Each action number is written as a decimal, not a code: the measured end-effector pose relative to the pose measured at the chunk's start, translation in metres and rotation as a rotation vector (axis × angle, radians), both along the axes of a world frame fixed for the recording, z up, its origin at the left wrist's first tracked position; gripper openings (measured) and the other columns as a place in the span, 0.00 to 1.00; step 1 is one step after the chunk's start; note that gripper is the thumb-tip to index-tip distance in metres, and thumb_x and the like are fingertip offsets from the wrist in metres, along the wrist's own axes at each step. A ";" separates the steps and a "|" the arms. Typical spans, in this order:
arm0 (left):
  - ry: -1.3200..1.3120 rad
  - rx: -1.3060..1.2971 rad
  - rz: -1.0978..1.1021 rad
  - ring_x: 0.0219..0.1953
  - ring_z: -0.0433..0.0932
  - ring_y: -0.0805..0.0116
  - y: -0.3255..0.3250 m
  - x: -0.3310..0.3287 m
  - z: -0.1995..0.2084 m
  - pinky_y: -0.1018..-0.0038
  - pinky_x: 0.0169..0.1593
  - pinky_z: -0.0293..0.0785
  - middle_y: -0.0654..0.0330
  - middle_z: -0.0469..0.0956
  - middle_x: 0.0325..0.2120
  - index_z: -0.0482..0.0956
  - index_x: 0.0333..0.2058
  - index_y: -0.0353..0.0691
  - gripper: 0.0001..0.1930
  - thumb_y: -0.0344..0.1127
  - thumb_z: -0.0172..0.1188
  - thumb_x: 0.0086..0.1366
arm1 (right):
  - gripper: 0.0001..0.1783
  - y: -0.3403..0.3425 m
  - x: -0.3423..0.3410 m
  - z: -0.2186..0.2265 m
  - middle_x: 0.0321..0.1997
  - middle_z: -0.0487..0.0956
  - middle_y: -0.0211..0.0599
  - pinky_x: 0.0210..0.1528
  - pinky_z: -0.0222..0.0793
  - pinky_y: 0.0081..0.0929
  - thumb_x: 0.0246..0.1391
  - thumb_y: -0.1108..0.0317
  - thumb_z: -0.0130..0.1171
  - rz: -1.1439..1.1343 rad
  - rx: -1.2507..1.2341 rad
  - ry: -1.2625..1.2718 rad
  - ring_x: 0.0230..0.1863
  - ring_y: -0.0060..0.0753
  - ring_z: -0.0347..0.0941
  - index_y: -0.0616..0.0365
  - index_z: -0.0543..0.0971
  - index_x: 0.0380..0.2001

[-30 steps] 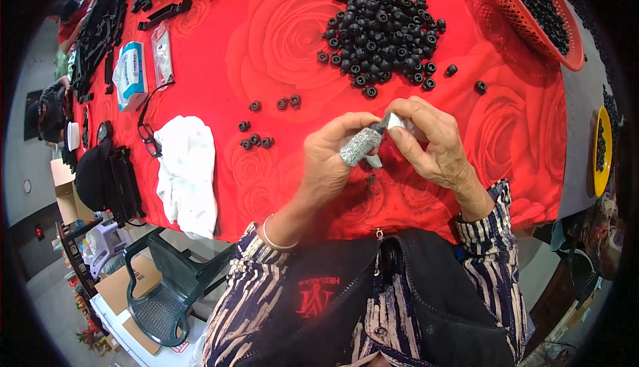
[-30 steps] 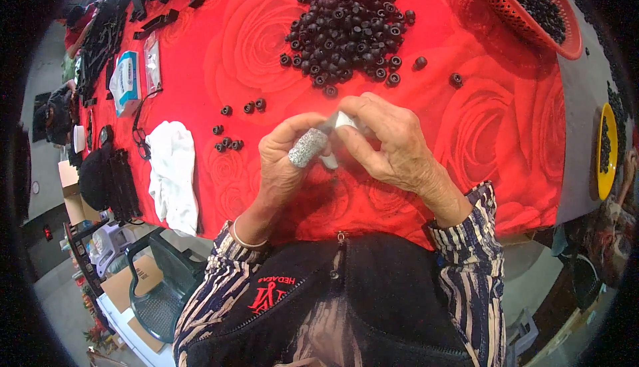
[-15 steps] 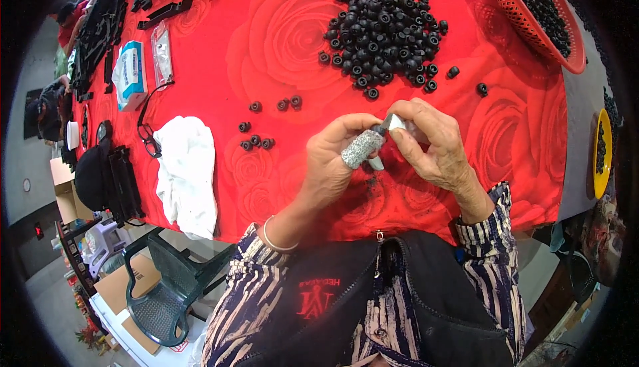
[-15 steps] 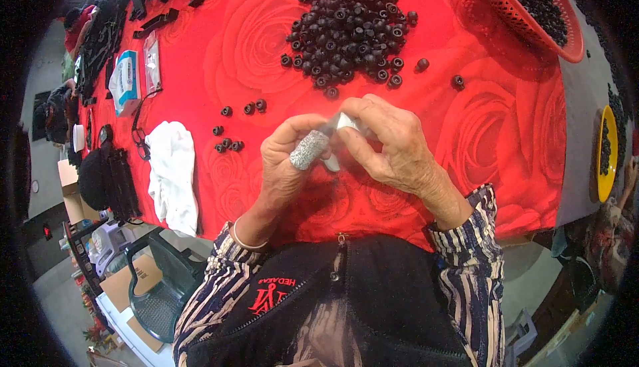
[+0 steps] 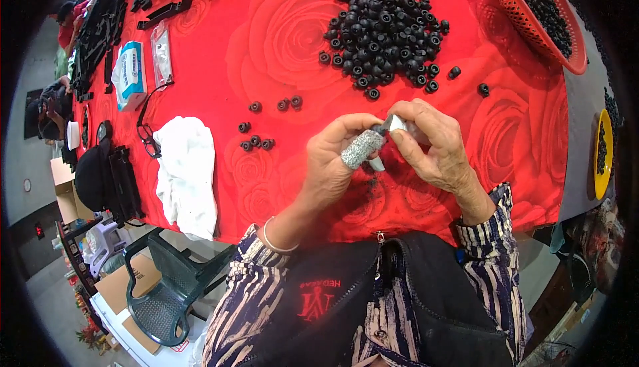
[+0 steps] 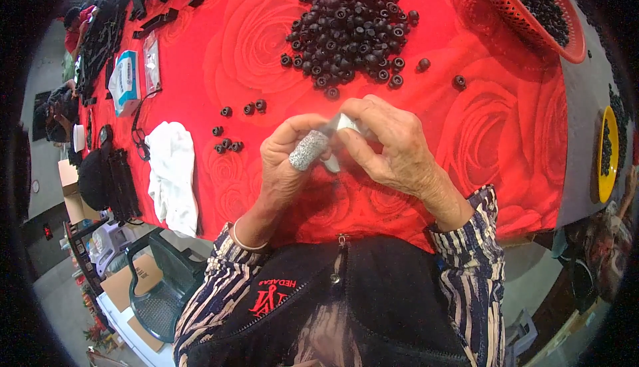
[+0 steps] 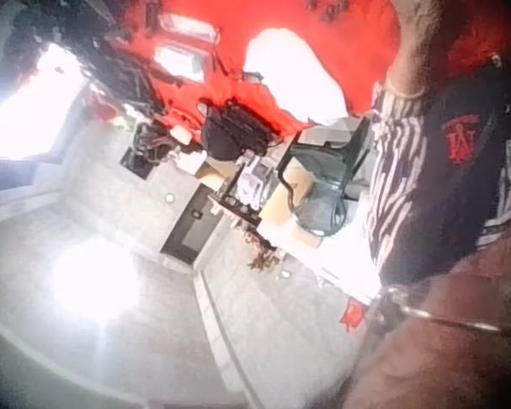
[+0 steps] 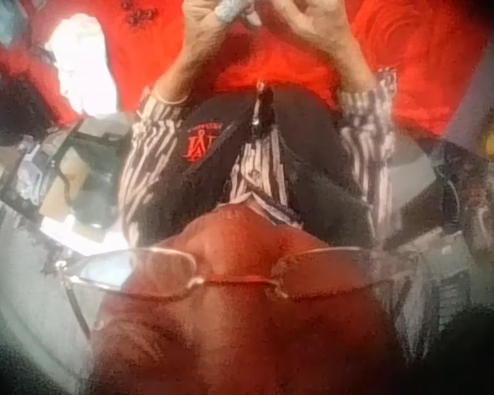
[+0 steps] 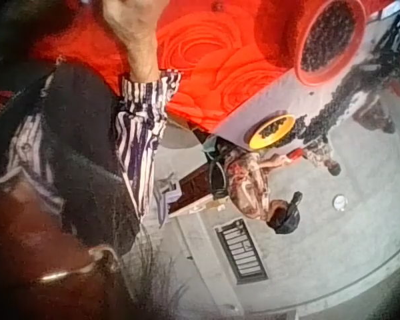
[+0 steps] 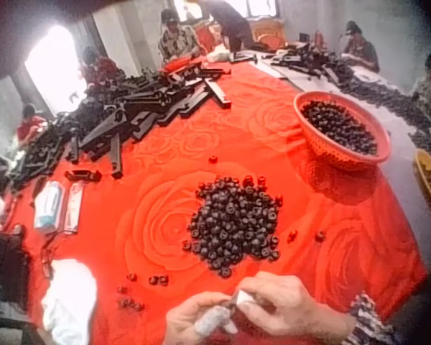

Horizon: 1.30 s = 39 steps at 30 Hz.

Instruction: The person picks up small black plastic components from a pile, scrapes excess material off each piece using a small blade, and places them on the table.

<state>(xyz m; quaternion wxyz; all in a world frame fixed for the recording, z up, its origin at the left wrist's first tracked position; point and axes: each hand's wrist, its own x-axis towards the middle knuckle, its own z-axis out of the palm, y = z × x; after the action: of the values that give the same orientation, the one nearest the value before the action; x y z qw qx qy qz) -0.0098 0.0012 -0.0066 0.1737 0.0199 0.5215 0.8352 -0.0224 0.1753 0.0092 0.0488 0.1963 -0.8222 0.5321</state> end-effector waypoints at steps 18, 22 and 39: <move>-0.008 0.024 0.000 0.31 0.71 0.80 0.000 0.001 -0.002 0.82 0.33 0.71 0.64 0.73 0.30 0.70 0.43 0.32 0.12 0.29 0.55 0.61 | 0.12 -0.002 0.001 -0.003 0.24 0.70 0.42 0.24 0.64 0.31 0.43 0.75 0.57 -0.022 -0.004 0.015 0.23 0.40 0.69 0.63 0.72 0.34; -0.013 0.006 0.001 0.31 0.71 0.80 0.001 0.001 -0.001 0.82 0.32 0.71 0.63 0.73 0.30 0.70 0.42 0.31 0.12 0.29 0.55 0.61 | 0.10 -0.002 0.001 -0.005 0.24 0.69 0.38 0.22 0.61 0.24 0.45 0.76 0.56 -0.026 -0.003 0.043 0.21 0.31 0.67 0.63 0.72 0.34; 0.024 -0.043 0.049 0.29 0.70 0.81 0.005 0.003 -0.002 0.83 0.31 0.71 0.65 0.73 0.30 0.70 0.43 0.32 0.12 0.29 0.55 0.61 | 0.12 -0.001 0.002 -0.003 0.22 0.70 0.42 0.23 0.64 0.31 0.42 0.76 0.58 0.012 0.011 0.021 0.22 0.41 0.69 0.64 0.72 0.33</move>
<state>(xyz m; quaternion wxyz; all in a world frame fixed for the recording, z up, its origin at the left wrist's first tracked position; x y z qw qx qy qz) -0.0073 0.0064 -0.0090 0.1474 0.0133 0.5416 0.8275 -0.0205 0.1739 0.0061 0.0533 0.2070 -0.8234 0.5256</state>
